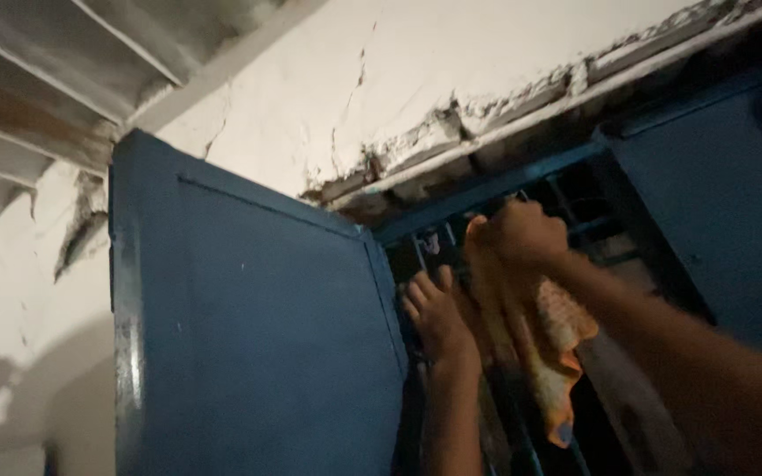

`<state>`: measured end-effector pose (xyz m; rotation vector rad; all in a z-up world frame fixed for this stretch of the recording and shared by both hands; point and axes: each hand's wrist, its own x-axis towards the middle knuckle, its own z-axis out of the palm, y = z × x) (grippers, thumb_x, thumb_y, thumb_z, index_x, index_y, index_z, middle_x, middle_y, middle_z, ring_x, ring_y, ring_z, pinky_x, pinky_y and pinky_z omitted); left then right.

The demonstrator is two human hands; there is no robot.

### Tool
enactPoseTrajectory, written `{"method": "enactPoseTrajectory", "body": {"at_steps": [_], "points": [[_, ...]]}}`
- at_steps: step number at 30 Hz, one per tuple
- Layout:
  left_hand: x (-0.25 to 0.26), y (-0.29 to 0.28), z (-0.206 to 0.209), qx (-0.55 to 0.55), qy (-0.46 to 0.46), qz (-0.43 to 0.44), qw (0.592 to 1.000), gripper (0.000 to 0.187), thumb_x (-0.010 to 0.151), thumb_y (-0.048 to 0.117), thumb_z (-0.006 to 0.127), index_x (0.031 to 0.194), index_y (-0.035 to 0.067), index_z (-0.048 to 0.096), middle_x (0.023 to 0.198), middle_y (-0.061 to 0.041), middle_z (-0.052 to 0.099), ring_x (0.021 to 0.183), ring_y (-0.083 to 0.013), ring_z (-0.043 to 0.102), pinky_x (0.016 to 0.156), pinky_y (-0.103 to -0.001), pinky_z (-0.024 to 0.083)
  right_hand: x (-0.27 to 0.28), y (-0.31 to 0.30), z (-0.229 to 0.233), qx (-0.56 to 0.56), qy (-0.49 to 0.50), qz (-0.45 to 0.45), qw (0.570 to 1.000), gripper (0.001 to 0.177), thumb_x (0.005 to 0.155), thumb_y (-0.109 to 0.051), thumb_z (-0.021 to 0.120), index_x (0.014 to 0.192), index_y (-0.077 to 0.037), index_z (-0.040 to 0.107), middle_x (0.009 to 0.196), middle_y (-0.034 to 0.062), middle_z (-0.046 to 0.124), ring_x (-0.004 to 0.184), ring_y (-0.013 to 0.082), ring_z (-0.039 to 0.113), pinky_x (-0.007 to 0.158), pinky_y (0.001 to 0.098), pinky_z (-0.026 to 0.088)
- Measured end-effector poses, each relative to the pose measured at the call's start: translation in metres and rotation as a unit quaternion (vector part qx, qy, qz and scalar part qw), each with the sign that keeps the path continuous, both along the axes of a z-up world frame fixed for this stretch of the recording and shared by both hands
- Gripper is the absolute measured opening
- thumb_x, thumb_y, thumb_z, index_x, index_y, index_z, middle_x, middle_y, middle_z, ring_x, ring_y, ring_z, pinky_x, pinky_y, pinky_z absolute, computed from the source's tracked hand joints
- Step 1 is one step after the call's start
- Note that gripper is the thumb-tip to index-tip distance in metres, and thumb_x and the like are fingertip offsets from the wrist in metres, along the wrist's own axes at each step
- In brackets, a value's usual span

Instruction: The person cleans a blue metal window grille and its frame using a spray bottle and a cloth. They repeatedly spray the surface and wipe it down, focusing on the top edge and the bars of the grille.

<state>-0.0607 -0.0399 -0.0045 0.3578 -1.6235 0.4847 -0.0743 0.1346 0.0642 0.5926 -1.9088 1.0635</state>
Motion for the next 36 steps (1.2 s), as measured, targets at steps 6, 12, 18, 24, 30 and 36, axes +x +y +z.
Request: {"method": "enactPoseTrajectory", "body": {"at_steps": [6, 12, 18, 24, 30, 36], "points": [[0.025, 0.025, -0.013, 0.007, 0.009, -0.107, 0.994, 0.057, 0.086, 0.001, 0.072, 0.138, 0.008, 0.048, 0.140, -0.023, 0.043, 0.133, -0.0468, 0.036, 0.109, -0.057, 0.033, -0.024, -0.004, -0.031, 0.110, 0.164, -0.078, 0.977, 0.024, 0.082, -0.024, 0.076, 0.099, -0.007, 0.076, 0.106, 0.0147, 0.074, 0.103, 0.0314, 0.072, 0.086, 0.0433, 0.060], [0.046, 0.072, -0.007, 0.107, -0.058, -0.117, 0.986, 0.064, 0.083, -0.003, 0.069, 0.142, 0.010, 0.046, 0.143, -0.021, 0.040, 0.137, -0.0425, 0.034, 0.113, -0.053, 0.033, -0.042, 0.008, -0.036, 0.133, 0.247, -0.045, 0.959, 0.022, 0.088, -0.016, 0.073, 0.107, -0.003, 0.073, 0.098, 0.0175, 0.074, 0.091, 0.0323, 0.075, 0.078, 0.0416, 0.062], [0.039, 0.087, -0.008, 0.107, -0.058, -0.072, 0.990, 0.060, 0.090, -0.002, 0.068, 0.144, 0.009, 0.046, 0.143, -0.022, 0.043, 0.137, -0.0419, 0.037, 0.118, -0.052, 0.032, -0.061, 0.005, -0.032, 0.075, 0.310, 0.008, 0.948, 0.017, 0.082, -0.016, 0.074, 0.095, -0.005, 0.074, 0.096, 0.0156, 0.075, 0.093, 0.0310, 0.074, 0.081, 0.0420, 0.060], [0.036, 0.105, 0.009, 0.172, -0.098, -0.011, 0.980, 0.058, 0.092, -0.002, 0.066, 0.145, 0.009, 0.044, 0.149, -0.023, 0.039, 0.141, -0.0420, 0.034, 0.117, -0.051, 0.032, -0.063, 0.012, -0.037, 0.083, 0.283, 0.025, 0.955, 0.013, 0.094, -0.015, 0.067, 0.092, -0.004, 0.072, 0.086, 0.0154, 0.075, 0.079, 0.0286, 0.076, 0.069, 0.0390, 0.062], [0.046, 0.119, 0.013, 0.223, -0.111, 0.001, 0.969, 0.065, 0.089, -0.005, 0.068, 0.147, 0.012, 0.043, 0.154, -0.020, 0.036, 0.144, -0.0391, 0.032, 0.120, -0.048, 0.031, -0.054, 0.026, -0.041, 0.026, 0.358, 0.023, 0.933, 0.025, 0.081, -0.023, 0.072, 0.095, -0.002, 0.071, 0.077, 0.0171, 0.073, 0.072, 0.0326, 0.073, 0.069, 0.0428, 0.059], [0.060, 0.110, 0.011, 0.232, -0.118, -0.034, 0.965, 0.072, 0.083, -0.003, 0.074, 0.146, 0.011, 0.042, 0.147, -0.019, 0.039, 0.142, -0.0388, 0.031, 0.120, -0.045, 0.028, -0.029, 0.028, -0.048, 0.041, 0.365, 0.009, 0.930, 0.022, 0.084, -0.023, 0.070, 0.094, -0.003, 0.070, 0.082, 0.0152, 0.072, 0.077, 0.0313, 0.071, 0.074, 0.0438, 0.058]]}}
